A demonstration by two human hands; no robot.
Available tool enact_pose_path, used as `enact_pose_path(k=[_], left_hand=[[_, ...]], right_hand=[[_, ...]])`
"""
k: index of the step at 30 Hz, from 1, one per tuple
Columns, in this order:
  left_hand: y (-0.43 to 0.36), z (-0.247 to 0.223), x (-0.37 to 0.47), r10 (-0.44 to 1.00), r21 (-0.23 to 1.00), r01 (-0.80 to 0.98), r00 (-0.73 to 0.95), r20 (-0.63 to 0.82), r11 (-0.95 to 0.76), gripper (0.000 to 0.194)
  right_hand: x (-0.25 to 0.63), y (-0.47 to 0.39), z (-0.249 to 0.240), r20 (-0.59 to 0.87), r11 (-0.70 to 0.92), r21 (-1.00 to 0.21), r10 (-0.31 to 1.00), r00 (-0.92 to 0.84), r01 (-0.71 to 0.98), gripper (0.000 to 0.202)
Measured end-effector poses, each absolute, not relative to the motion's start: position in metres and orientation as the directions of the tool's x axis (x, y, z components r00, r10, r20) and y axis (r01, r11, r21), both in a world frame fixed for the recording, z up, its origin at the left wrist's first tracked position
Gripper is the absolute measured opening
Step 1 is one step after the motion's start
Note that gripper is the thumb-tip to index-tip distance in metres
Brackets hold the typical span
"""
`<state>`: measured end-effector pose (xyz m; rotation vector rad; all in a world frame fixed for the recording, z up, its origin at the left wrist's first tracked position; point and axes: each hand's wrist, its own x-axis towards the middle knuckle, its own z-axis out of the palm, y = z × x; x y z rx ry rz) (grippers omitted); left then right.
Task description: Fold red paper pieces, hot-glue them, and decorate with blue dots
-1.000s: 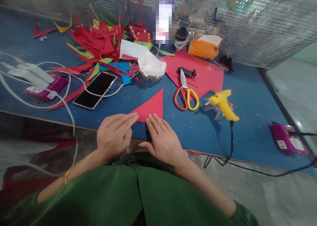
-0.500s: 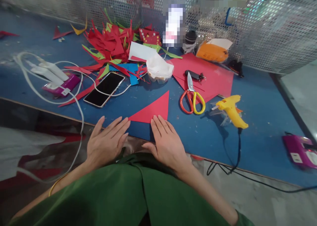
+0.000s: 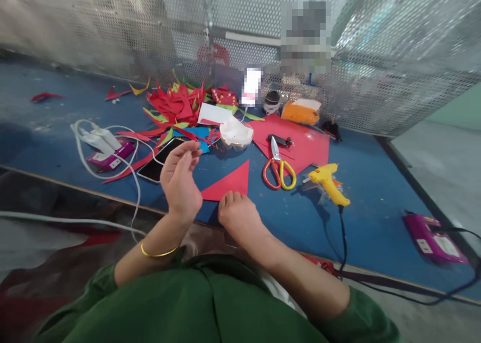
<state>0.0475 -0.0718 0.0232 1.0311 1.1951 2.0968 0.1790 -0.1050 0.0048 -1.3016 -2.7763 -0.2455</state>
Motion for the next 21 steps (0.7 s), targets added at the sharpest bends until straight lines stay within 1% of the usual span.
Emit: enact_pose_path(k=[1,2,3,4,5,6,7,8,9,10,11,14,15,16,19,21], left_hand=[[-0.059,0.028,0.049,0.734,0.868,-0.056,-0.562,0.381,-0.493,0.016],[-0.047,0.032,0.048,0.722,0.851,-0.022,-0.543,0.43,-0.524,0.014],[-0.034,0.037,0.046,0.709,0.83,0.029,-0.505,0.493,-0.556,0.014],[-0.022,0.043,0.043,0.704,0.81,0.086,-0.447,0.552,-0.58,0.015],[-0.01,0.049,0.039,0.714,0.804,0.128,-0.394,0.579,-0.581,0.015],[0.001,0.054,0.036,0.745,0.815,0.13,-0.345,0.572,-0.565,0.016],[0.011,0.06,0.034,0.792,0.84,0.097,-0.289,0.538,-0.535,0.017],[0.018,0.065,0.033,0.842,0.869,0.05,-0.227,0.49,-0.492,0.017],[0.024,0.069,0.033,0.887,0.9,0.005,-0.162,0.432,-0.437,0.02],[0.027,0.072,0.035,0.925,0.927,-0.031,-0.083,0.37,-0.373,0.026],[0.028,0.073,0.037,0.951,0.949,-0.057,0.003,0.309,-0.309,0.034],[0.024,0.068,0.048,0.959,0.979,-0.168,0.237,0.152,-0.114,0.057],[0.021,0.065,0.051,0.955,0.979,-0.191,0.268,0.126,-0.076,0.06],[0.018,0.06,0.054,0.954,0.983,-0.176,0.284,0.1,-0.05,0.059],[0.013,0.049,0.058,0.97,0.994,-0.097,0.228,0.079,-0.058,0.045],[0.012,0.043,0.058,0.975,0.996,-0.065,0.209,0.072,-0.059,0.04]], right_hand=[[0.182,-0.102,0.008,0.157,0.609,0.126,0.767,-0.622,0.783,0.023],[0.188,-0.097,0.011,0.202,0.573,0.125,0.784,-0.586,0.81,0.024],[0.197,-0.09,0.016,0.271,0.522,0.093,0.806,-0.526,0.848,0.025],[0.206,-0.081,0.022,0.355,0.46,0.029,0.825,-0.44,0.887,0.026],[0.217,-0.071,0.028,0.463,0.389,-0.129,0.837,-0.292,0.912,0.026],[0.227,-0.06,0.035,0.531,0.345,-0.347,0.839,-0.12,0.872,0.024],[0.236,-0.049,0.041,0.534,0.325,-0.573,0.845,0.042,0.753,0.021],[0.243,-0.039,0.046,0.471,0.315,-0.761,0.869,0.149,0.566,0.02],[0.248,-0.029,0.05,0.386,0.301,-0.88,0.904,0.185,0.368,0.02],[0.251,-0.021,0.053,0.328,0.284,-0.929,0.929,0.173,0.237,0.022],[0.252,-0.015,0.053,0.287,0.266,-0.952,0.947,0.144,0.152,0.025],[0.245,-0.006,0.045,0.219,0.216,-0.975,0.972,0.081,0.047,0.036],[0.242,-0.005,0.041,0.199,0.198,-0.98,0.978,0.069,0.019,0.039],[0.239,-0.005,0.036,0.182,0.182,-0.983,0.982,0.06,-0.002,0.04],[0.234,-0.007,0.027,0.141,0.143,-0.989,0.989,0.051,-0.036,0.04],[0.234,-0.008,0.025,0.123,0.126,-0.991,0.99,0.062,-0.041,0.04]])
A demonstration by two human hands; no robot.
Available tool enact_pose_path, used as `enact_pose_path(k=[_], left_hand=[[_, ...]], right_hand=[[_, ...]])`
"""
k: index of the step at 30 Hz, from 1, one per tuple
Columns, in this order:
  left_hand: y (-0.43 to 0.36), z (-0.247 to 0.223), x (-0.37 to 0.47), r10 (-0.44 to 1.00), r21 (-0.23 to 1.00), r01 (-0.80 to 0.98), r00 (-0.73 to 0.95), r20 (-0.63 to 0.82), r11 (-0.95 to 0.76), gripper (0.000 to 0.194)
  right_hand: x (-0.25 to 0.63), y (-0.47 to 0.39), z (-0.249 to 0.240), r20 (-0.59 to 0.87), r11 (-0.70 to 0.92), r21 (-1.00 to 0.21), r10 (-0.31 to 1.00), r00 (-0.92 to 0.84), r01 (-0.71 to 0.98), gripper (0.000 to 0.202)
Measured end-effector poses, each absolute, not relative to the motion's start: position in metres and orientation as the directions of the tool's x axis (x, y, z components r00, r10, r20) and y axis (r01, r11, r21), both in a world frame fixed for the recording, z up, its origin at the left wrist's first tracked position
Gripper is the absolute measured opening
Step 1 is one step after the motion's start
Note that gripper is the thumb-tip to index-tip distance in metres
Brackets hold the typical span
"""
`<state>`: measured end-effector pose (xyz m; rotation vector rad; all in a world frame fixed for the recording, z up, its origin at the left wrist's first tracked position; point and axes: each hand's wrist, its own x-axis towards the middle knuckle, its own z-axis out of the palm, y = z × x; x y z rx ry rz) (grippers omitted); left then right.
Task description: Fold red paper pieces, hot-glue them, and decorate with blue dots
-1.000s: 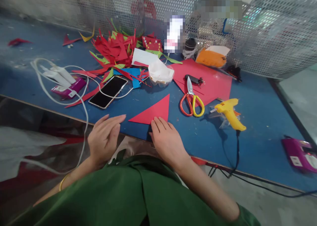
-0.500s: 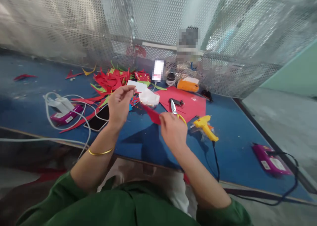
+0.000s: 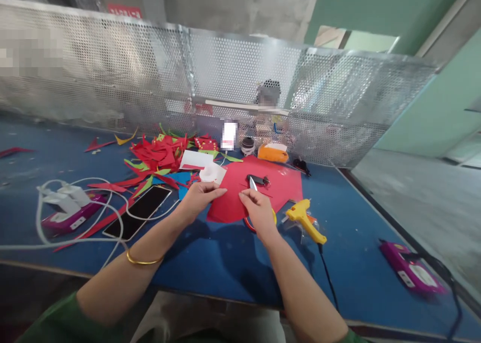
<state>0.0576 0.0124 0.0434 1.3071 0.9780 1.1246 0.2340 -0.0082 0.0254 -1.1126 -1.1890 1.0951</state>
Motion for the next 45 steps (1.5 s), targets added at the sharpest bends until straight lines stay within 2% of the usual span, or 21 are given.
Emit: enact_pose_path(k=[2,7,10,16,19,22,24,28,34,37,40,45], left_hand=[[0.012,0.04,0.058,0.975,0.998,-0.021,0.214,0.062,-0.058,0.037],[0.008,0.035,0.063,0.926,0.993,0.117,0.378,-0.018,-0.029,0.026],[0.006,0.034,0.067,0.907,0.983,0.178,0.421,-0.03,-0.049,0.022],[0.008,0.03,0.068,0.906,0.974,0.212,0.423,-0.017,-0.08,0.02],[0.008,0.03,0.067,0.911,0.979,0.191,0.412,-0.013,-0.073,0.019],[0.007,0.03,0.069,0.912,0.983,0.172,0.411,-0.014,-0.062,0.018],[0.007,0.03,0.07,0.907,0.977,0.193,0.421,0.001,-0.09,0.018],[0.007,0.028,0.072,0.892,0.968,0.214,0.451,0.021,-0.131,0.018],[0.009,0.027,0.07,0.899,0.967,0.229,0.439,-0.004,-0.108,0.018],[0.009,0.028,0.069,0.898,0.955,0.246,0.439,0.042,-0.165,0.019],[0.008,0.029,0.069,0.899,0.959,0.241,0.438,0.033,-0.152,0.019],[0.013,0.025,0.069,0.945,0.96,0.234,0.318,0.074,-0.154,0.024]], right_hand=[[0.235,-0.009,0.027,0.111,0.115,-0.992,0.991,0.078,-0.051,0.039],[0.238,-0.012,0.032,0.068,0.073,-0.988,0.997,0.04,-0.137,0.038],[0.239,-0.012,0.03,0.05,0.059,-0.981,0.997,0.054,-0.182,0.035],[0.245,-0.004,0.02,0.083,0.128,-0.972,0.971,0.224,-0.196,0.03],[0.25,-0.001,0.02,0.116,0.187,-0.964,0.935,0.335,-0.189,0.034],[0.252,-0.003,0.02,0.078,0.117,-0.981,0.969,0.235,-0.156,0.039],[0.251,-0.005,0.02,0.068,0.088,-0.988,0.985,0.156,-0.126,0.035],[0.248,-0.007,0.019,0.108,0.127,-0.987,0.977,0.182,-0.097,0.028],[0.249,-0.005,0.021,0.098,0.118,-0.986,0.983,0.158,-0.12,0.041],[0.249,-0.005,0.02,0.111,0.133,-0.985,0.976,0.186,-0.109,0.034],[0.249,-0.005,0.017,0.14,0.164,-0.981,0.968,0.209,-0.103,0.03],[0.246,-0.007,0.016,0.107,0.108,-0.994,0.991,0.078,-0.004,0.038]])
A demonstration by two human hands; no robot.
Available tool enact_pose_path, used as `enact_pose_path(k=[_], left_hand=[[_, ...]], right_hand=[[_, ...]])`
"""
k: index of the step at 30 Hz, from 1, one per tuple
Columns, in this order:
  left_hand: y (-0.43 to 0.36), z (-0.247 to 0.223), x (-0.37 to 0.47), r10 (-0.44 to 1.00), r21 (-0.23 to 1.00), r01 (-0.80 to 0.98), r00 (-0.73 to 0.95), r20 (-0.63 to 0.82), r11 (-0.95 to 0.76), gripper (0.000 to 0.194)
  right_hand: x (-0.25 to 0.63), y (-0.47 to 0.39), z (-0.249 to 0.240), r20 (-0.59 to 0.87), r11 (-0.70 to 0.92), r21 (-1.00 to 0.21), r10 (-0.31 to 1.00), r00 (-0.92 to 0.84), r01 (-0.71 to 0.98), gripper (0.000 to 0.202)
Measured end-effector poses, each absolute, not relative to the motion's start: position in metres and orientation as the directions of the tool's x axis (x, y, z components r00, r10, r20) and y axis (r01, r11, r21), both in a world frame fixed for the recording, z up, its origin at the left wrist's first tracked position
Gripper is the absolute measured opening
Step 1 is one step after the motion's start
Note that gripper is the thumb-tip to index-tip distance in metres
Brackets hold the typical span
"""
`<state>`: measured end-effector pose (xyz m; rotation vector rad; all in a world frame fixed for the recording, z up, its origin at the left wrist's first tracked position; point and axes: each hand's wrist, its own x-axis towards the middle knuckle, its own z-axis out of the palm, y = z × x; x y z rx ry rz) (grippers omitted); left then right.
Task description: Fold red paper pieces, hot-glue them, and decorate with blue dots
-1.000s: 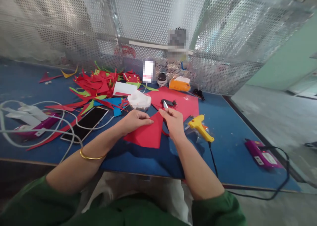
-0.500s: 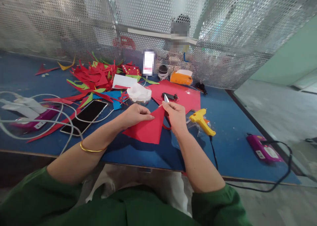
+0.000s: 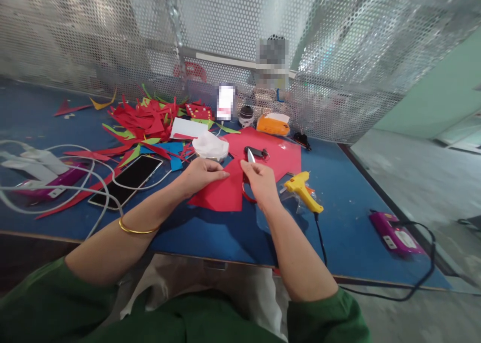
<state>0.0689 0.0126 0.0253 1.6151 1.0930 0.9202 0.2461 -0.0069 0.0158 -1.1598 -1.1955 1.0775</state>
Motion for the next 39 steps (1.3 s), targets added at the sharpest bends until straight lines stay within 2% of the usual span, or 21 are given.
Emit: enact_pose_path(k=[5,8,14,18,20,22,24,25,27,29,31,33,35,36,37,39], left_hand=[[0.015,0.022,0.068,0.951,0.948,0.245,0.278,0.132,-0.203,0.024],[0.015,0.025,0.066,0.97,0.952,0.231,0.182,0.163,-0.203,0.026],[0.02,0.03,0.061,0.983,0.985,0.015,-0.061,0.173,-0.172,0.022],[0.026,0.028,0.063,0.975,0.971,-0.127,-0.126,0.185,-0.201,0.022],[0.028,0.026,0.064,0.967,0.959,-0.156,-0.136,0.216,-0.236,0.02],[0.027,0.026,0.066,0.941,0.946,-0.135,-0.215,0.262,-0.294,0.031],[0.024,0.027,0.068,0.91,0.943,-0.102,-0.313,0.272,-0.317,0.04],[0.022,0.028,0.069,0.912,0.949,-0.096,-0.321,0.255,-0.3,0.039],[0.015,0.03,0.071,0.963,0.97,-0.131,-0.203,0.178,-0.207,0.039],[0.009,0.032,0.075,0.998,0.975,-0.218,0.036,0.045,-0.036,0.042],[0.005,0.032,0.078,0.973,0.922,-0.35,0.21,-0.093,0.164,0.036],[0.004,0.032,0.081,0.949,0.825,-0.48,0.239,-0.203,0.298,0.02],[0.005,0.032,0.081,0.943,0.759,-0.56,0.203,-0.262,0.331,0.01],[0.006,0.033,0.081,0.942,0.739,-0.585,0.194,-0.273,0.335,0.01],[0.007,0.034,0.08,0.943,0.726,-0.603,0.192,-0.273,0.333,0.011],[0.007,0.036,0.079,0.945,0.705,-0.63,0.198,-0.259,0.326,0.007]], right_hand=[[0.245,-0.009,0.014,0.122,0.112,-0.987,0.989,0.088,0.115,0.035],[0.245,-0.01,0.011,0.101,0.09,-0.983,0.993,0.06,0.16,0.034],[0.243,-0.009,0.011,0.077,0.074,-0.978,0.997,0.006,0.196,0.031],[0.242,-0.011,0.015,0.144,0.13,-0.97,0.988,0.056,0.204,0.027],[0.242,-0.013,0.017,0.248,0.207,-0.944,0.958,0.141,0.257,0.024],[0.244,-0.016,0.019,0.492,0.358,-0.819,0.84,0.227,0.448,0.022],[0.248,-0.019,0.018,0.748,0.456,-0.553,0.64,0.175,0.697,0.022],[0.249,-0.02,0.018,0.826,0.457,-0.405,0.555,0.102,0.792,0.022],[0.252,-0.021,0.015,0.879,0.403,-0.171,0.474,-0.046,0.899,0.021],[0.252,-0.022,0.011,0.879,0.338,0.022,0.441,-0.179,0.941,0.02],[0.248,-0.022,0.007,0.85,0.33,0.166,0.43,-0.304,0.929,0.02],[0.243,-0.023,0.005,0.809,0.383,0.235,0.432,-0.398,0.893,0.022],[0.238,-0.025,0.005,0.797,0.459,0.199,0.438,-0.416,0.866,0.023],[0.236,-0.025,0.005,0.812,0.493,0.13,0.445,-0.378,0.86,0.022],[0.234,-0.025,0.006,0.832,0.52,0.024,0.463,-0.306,0.854,0.02],[0.233,-0.023,0.008,0.829,0.533,-0.265,0.552,-0.092,0.804,0.021]])
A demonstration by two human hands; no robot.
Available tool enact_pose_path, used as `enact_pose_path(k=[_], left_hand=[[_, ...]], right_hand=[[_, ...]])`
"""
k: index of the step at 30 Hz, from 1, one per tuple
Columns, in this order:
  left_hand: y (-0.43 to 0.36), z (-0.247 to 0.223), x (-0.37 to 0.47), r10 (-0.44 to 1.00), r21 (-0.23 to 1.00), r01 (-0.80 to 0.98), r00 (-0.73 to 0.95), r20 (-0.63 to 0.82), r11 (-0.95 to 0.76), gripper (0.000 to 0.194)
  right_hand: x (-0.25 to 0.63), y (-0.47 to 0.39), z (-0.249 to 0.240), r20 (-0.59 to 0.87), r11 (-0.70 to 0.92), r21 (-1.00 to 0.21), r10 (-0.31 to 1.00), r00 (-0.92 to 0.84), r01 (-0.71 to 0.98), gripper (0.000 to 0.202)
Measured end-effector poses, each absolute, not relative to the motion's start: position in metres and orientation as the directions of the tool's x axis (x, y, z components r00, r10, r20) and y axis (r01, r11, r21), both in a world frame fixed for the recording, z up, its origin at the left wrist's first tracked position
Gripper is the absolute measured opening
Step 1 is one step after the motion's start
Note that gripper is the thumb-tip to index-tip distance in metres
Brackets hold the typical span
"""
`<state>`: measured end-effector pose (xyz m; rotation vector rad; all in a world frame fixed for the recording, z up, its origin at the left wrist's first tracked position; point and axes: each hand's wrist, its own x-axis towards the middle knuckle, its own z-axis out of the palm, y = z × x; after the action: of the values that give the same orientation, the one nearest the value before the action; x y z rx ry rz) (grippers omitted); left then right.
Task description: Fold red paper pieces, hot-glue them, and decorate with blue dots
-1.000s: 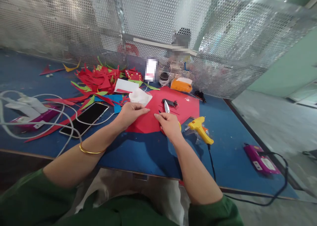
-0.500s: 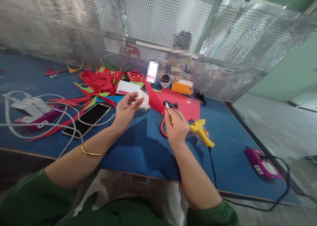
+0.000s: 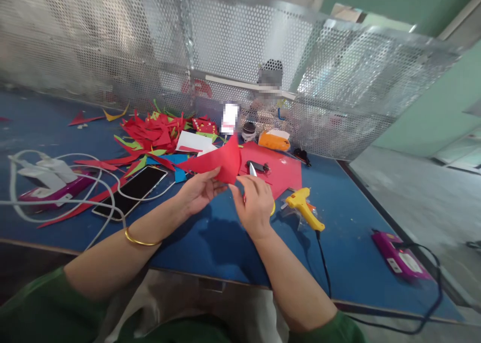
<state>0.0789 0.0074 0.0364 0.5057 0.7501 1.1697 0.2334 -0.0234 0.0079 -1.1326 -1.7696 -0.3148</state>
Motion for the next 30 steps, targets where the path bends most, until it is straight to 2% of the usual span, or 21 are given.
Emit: enact_pose_path(k=[1,3,4,6,11,16,23,30], left_hand=[[0.007,0.037,0.079,0.946,0.699,-0.638,0.199,-0.256,0.323,0.004],[0.005,0.037,0.079,0.947,0.709,-0.629,0.197,-0.253,0.32,0.007],[0.004,0.036,0.08,0.947,0.717,-0.619,0.196,-0.254,0.32,0.009],[0.003,0.033,0.083,0.945,0.733,-0.597,0.191,-0.265,0.326,0.012],[0.001,0.024,0.088,0.937,0.761,-0.548,0.192,-0.291,0.348,0.015],[-0.002,0.023,0.091,0.923,0.773,-0.505,0.243,-0.299,0.384,0.019],[-0.002,0.022,0.092,0.926,0.794,-0.48,0.247,-0.286,0.374,0.026],[0.013,0.019,0.08,0.971,0.824,-0.538,-0.037,-0.235,0.179,0.027]], right_hand=[[0.233,-0.022,0.009,0.784,0.511,-0.432,0.62,0.029,0.743,0.023],[0.234,-0.017,0.009,0.598,0.438,-0.75,0.769,0.225,0.496,0.025],[0.233,-0.015,0.01,0.491,0.394,-0.853,0.83,0.266,0.343,0.028],[0.232,-0.011,0.01,0.345,0.332,-0.939,0.901,0.264,0.096,0.036],[0.226,-0.01,0.013,0.248,0.274,-0.955,0.947,0.202,-0.116,0.046],[0.231,-0.009,0.012,0.122,0.188,-0.951,0.957,0.261,-0.245,0.027],[0.236,-0.005,0.01,0.028,0.143,-0.911,0.957,0.288,-0.386,0.031],[0.236,-0.007,0.016,-0.022,0.122,-0.881,0.955,0.296,-0.457,0.032]])
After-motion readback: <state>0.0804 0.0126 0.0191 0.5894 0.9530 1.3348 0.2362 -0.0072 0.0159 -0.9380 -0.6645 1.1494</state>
